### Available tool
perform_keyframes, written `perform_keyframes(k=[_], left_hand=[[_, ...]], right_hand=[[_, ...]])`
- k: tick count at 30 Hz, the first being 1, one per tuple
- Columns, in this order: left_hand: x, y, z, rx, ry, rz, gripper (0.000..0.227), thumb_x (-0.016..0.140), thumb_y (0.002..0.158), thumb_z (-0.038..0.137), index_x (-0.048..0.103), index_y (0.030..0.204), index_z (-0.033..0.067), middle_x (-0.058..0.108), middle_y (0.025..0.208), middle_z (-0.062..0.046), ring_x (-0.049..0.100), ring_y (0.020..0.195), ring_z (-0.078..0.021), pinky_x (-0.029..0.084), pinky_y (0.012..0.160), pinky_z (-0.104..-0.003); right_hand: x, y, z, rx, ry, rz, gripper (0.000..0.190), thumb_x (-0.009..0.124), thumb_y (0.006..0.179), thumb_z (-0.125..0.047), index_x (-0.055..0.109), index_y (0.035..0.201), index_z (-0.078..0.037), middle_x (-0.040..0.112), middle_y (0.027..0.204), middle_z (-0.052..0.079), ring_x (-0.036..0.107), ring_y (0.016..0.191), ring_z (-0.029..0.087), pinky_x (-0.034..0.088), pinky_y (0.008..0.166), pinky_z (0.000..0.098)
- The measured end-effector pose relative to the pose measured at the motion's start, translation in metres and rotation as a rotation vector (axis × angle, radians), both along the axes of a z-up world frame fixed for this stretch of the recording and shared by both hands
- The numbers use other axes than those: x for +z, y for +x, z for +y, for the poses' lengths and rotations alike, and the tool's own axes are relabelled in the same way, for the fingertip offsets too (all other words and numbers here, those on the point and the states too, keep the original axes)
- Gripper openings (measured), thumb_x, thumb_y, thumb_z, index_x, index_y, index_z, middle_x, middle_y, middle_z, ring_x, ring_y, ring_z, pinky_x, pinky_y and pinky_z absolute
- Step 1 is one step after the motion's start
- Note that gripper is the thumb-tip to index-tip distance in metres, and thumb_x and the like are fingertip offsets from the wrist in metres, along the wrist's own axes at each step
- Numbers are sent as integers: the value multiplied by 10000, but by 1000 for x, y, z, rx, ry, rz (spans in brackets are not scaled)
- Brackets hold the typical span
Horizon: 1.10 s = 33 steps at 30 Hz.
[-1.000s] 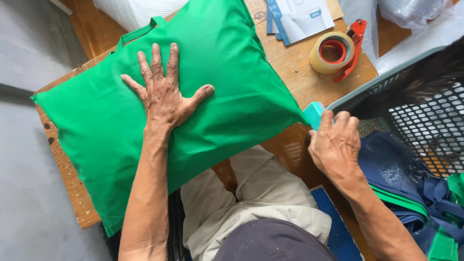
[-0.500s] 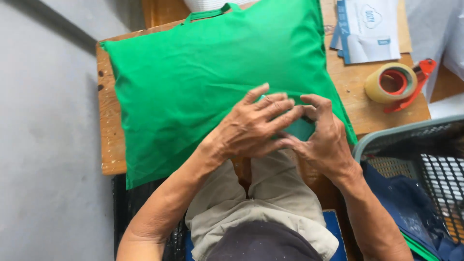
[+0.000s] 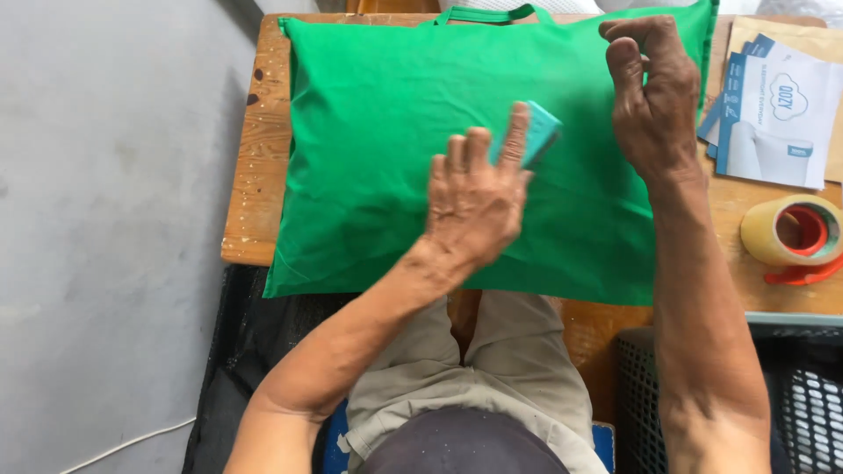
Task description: The person uses a small blue sponge to wipe the exterior and interior of a green tote bag placed on a wooden table. The person scrubs the sides, top, and bottom of the bag, then flips it to clean the inside and handles before setting the sponge down.
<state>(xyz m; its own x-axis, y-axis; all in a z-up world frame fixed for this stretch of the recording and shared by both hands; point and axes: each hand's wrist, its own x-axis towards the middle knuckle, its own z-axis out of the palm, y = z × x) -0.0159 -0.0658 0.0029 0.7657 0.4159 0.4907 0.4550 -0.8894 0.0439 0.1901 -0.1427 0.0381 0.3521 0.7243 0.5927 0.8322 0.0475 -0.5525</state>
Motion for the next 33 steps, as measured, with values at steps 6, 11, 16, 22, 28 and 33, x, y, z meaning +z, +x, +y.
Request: perform_keyframes(k=[6,11,16,22,28,33], left_hand=[[-32,39,-40,121,-65,13,869,614,931,104,228,1646,411,460,1123,-60,505,925,-305,497,729,-430],[-31,7,43,239,-104,151,862,598,1002,217,60,1645,418,405,1158,-102,474,922,-242,503,635,-361],[-35,-67,158,539,-298,89,711,571,1081,428,109,1621,414,432,1141,-188,533,943,-393,524,753,-524],[-117,-139,246,336,-901,-111,644,303,1029,373,232,1607,99,463,1464,-272,379,1322,-475,272,1125,-465],[-132,-150,256,430,-913,-180,637,329,1031,388,286,1586,79,322,1631,-171,393,1332,-426,281,1130,-438],[-44,-81,179,519,-334,-306,599,301,1021,172,316,1618,140,352,1675,12,463,907,-318,425,762,-379]], right_hand=[[-71,38,24,-126,-180,-220,311,534,1122,-138,604,1412,-50,594,1451,206,498,1302,404,276,1018,535],[-66,28,18,-161,-298,-180,403,453,1128,-206,561,1481,-46,499,1534,228,414,1375,424,204,1097,543],[-72,22,20,-178,-274,-221,404,465,1134,-218,573,1480,-38,506,1532,214,412,1378,421,209,1101,531],[-72,12,22,-230,-259,-266,399,503,1119,-190,578,1480,-37,516,1532,209,420,1383,411,210,1106,523],[-73,11,19,-235,-234,-278,394,523,1110,-153,586,1474,-16,532,1520,233,431,1384,405,211,1110,514],[-80,9,21,-256,-189,-234,381,512,1108,-157,598,1453,-19,541,1504,227,441,1377,399,217,1111,504]])
